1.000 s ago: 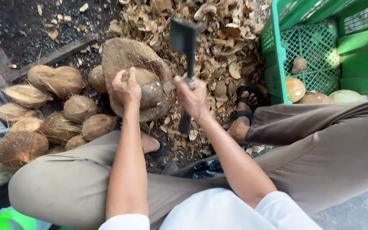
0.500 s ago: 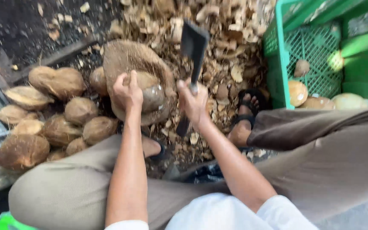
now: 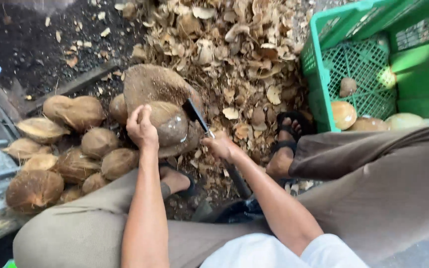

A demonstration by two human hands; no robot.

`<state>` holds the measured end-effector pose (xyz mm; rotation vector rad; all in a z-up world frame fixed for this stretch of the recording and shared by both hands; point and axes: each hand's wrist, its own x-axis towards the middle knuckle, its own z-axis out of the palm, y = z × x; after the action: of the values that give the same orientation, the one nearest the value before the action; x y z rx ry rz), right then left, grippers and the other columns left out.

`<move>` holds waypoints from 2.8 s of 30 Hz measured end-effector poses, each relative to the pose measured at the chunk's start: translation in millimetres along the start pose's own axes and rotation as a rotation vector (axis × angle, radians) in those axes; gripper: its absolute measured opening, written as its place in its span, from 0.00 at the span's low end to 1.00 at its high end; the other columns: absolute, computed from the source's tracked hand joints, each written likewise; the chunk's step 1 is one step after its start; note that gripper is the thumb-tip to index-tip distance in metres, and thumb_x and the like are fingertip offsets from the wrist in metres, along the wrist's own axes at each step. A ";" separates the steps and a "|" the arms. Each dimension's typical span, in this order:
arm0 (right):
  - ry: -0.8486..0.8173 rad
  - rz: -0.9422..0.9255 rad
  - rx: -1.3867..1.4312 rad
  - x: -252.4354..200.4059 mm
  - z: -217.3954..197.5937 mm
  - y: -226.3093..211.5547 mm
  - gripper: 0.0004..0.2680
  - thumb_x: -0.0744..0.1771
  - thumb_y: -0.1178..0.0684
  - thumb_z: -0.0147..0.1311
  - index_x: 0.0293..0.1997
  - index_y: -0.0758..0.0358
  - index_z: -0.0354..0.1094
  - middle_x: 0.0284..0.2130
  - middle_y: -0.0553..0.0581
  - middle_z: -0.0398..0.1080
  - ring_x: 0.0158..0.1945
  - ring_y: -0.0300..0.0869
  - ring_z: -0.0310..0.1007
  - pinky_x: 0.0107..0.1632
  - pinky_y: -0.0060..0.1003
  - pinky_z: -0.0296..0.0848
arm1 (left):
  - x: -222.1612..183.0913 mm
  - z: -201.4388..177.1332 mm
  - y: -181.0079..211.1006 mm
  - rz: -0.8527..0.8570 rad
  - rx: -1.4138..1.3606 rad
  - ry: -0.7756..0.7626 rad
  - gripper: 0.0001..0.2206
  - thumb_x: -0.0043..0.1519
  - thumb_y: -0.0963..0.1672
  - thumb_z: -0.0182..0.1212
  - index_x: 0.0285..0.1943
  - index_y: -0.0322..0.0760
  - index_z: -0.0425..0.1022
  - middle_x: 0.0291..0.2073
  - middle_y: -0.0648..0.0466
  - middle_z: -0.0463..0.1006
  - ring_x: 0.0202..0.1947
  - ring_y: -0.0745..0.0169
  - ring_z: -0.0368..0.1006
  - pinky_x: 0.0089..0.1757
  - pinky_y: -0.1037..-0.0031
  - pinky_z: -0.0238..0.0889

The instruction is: Peeling the fibrous outer husk from coconuts using a hand-held cleaver.

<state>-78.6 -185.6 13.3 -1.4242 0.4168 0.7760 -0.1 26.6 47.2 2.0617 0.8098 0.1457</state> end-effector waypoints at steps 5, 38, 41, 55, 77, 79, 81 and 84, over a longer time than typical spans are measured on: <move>0.107 0.139 0.053 -14.3 25.4 14.8 0.10 0.63 0.52 0.57 0.21 0.66 0.68 0.11 0.59 0.63 0.10 0.42 0.65 0.13 0.37 0.64 | -0.4 3.1 -27.6 -0.034 -0.255 0.089 0.18 0.56 0.54 0.67 0.51 0.47 0.82 0.49 0.50 0.79 0.54 0.54 0.74 0.57 0.70 0.62; 0.234 -0.853 0.237 -50.7 -9.2 -69.1 0.14 0.70 0.55 0.49 0.19 0.55 0.63 0.08 0.50 0.63 0.10 0.36 0.63 0.18 0.26 0.65 | -10.4 63.3 22.0 -0.019 0.350 0.085 0.20 0.57 0.59 0.54 0.50 0.56 0.80 0.47 0.55 0.77 0.53 0.50 0.72 0.49 0.58 0.67; 0.054 -0.556 0.010 -2.6 -7.1 9.3 0.12 0.68 0.55 0.49 0.20 0.59 0.65 0.09 0.52 0.62 0.12 0.36 0.58 0.19 0.29 0.63 | -14.0 55.7 30.6 0.000 0.336 0.077 0.19 0.60 0.58 0.54 0.51 0.53 0.80 0.46 0.53 0.77 0.52 0.49 0.72 0.48 0.59 0.67; 0.247 -0.245 -0.094 -16.6 0.9 8.1 0.10 0.65 0.52 0.56 0.23 0.62 0.66 0.12 0.55 0.64 0.17 0.39 0.62 0.24 0.34 0.62 | -7.3 64.0 10.8 0.000 0.279 0.119 0.19 0.57 0.58 0.57 0.49 0.54 0.81 0.44 0.56 0.78 0.49 0.51 0.74 0.48 0.61 0.67; 0.177 -0.666 0.042 -16.3 5.4 -15.3 0.16 0.70 0.45 0.51 0.20 0.53 0.61 0.11 0.48 0.61 0.14 0.35 0.59 0.21 0.26 0.60 | 1.8 66.4 -5.0 -0.075 0.119 0.108 0.21 0.56 0.58 0.59 0.50 0.49 0.82 0.46 0.48 0.80 0.50 0.46 0.76 0.49 0.59 0.63; 0.160 -0.364 -0.113 0.4 -1.0 19.4 0.13 0.66 0.46 0.54 0.20 0.57 0.63 0.12 0.53 0.63 0.17 0.41 0.65 0.24 0.34 0.64 | 19.5 76.6 -33.4 -0.080 0.076 0.100 0.22 0.54 0.58 0.61 0.49 0.48 0.82 0.47 0.47 0.80 0.51 0.45 0.76 0.50 0.61 0.63; 0.146 -0.067 -0.257 2.2 -2.4 27.3 0.11 0.62 0.47 0.57 0.20 0.62 0.65 0.12 0.59 0.65 0.20 0.47 0.70 0.27 0.42 0.67 | 36.5 88.0 -53.9 -0.073 0.030 0.087 0.23 0.53 0.58 0.62 0.49 0.48 0.82 0.47 0.47 0.81 0.53 0.45 0.75 0.51 0.62 0.63; 0.156 0.037 -0.175 -9.4 3.9 12.8 0.12 0.65 0.46 0.57 0.26 0.62 0.64 0.16 0.57 0.64 0.21 0.46 0.68 0.28 0.38 0.66 | 41.8 82.2 -73.0 -0.053 -0.088 0.082 0.22 0.54 0.56 0.65 0.49 0.42 0.82 0.48 0.43 0.80 0.53 0.44 0.75 0.54 0.61 0.61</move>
<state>-94.8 -184.4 11.0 -1.6519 0.5060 0.7480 28.6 22.4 -66.9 1.9607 0.8919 0.2342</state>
